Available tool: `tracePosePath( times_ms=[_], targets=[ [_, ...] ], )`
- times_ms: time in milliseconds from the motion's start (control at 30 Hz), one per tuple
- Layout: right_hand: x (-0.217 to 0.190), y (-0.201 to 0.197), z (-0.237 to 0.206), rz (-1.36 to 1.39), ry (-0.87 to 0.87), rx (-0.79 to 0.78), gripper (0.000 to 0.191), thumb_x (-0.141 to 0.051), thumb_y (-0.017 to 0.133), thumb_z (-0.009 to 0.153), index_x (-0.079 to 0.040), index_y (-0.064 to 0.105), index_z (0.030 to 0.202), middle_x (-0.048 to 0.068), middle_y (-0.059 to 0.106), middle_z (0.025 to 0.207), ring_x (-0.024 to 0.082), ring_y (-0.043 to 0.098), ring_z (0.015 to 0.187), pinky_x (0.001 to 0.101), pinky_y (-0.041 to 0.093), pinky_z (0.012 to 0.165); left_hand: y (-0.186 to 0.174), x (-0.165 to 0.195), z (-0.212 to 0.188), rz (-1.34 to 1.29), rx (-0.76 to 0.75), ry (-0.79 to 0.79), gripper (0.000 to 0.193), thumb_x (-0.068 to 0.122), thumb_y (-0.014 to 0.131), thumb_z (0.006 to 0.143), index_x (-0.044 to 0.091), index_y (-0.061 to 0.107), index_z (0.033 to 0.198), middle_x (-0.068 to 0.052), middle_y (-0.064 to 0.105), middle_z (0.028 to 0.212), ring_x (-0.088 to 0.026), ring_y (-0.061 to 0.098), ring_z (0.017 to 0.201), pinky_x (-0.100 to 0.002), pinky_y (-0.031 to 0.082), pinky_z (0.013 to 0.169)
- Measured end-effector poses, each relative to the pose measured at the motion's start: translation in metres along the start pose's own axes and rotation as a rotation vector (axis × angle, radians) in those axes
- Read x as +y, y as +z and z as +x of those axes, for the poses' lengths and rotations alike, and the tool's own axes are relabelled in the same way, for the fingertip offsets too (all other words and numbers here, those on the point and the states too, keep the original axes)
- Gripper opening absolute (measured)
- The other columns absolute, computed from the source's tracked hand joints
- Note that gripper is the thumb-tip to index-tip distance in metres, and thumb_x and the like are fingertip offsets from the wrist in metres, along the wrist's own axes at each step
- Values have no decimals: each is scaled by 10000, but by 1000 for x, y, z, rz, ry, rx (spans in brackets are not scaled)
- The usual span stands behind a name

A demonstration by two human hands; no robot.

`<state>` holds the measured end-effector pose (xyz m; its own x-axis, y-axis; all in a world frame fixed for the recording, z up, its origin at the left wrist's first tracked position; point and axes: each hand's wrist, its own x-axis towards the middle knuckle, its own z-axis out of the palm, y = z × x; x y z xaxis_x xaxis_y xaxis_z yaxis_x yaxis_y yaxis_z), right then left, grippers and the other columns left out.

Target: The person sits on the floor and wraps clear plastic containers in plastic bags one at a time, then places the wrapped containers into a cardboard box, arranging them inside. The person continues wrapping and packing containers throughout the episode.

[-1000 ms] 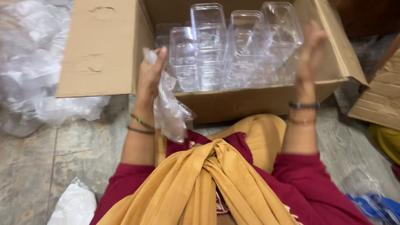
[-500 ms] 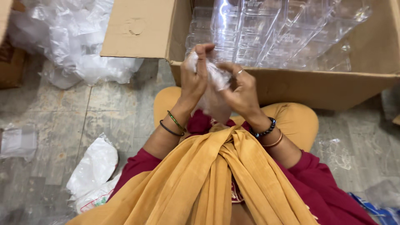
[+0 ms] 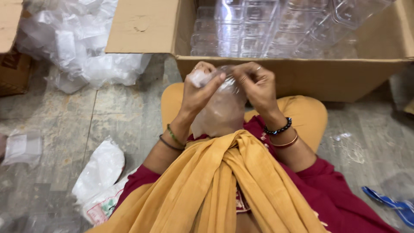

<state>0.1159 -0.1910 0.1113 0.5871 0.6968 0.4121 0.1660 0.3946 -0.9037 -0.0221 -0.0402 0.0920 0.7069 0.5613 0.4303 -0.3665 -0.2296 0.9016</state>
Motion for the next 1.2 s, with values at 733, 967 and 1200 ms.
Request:
tracePosePath(
  times_ms=[733,967,1200],
  targets=[
    [18,-298,56,-816,-117,746,226,-200,723,1052,17,694,998,77,742,909,141,691,833,297,580,767,-49,-86,93,265,247,11,272,188,705,1056,9,623,867,20,644,800,-75,592,735,-269,498,661],
    [-25,-75,6,16,-177,185,457,-291,737,1039,-11,608,1377,111,680,1335,193,669,1206,315,542,1111,5,0,50,389,60,142,324,237,744,1017,32,659,781,-8,612,678,-67,557,620,-260,426,560],
    [-15,5,30,-61,112,31,260,-129,744,1019,51,729,1206,78,757,1013,117,657,861,259,553,768,25,23,37,331,118,83,420,299,790,992,5,601,758,-4,568,653,-66,485,632,-271,413,548]
  ],
)
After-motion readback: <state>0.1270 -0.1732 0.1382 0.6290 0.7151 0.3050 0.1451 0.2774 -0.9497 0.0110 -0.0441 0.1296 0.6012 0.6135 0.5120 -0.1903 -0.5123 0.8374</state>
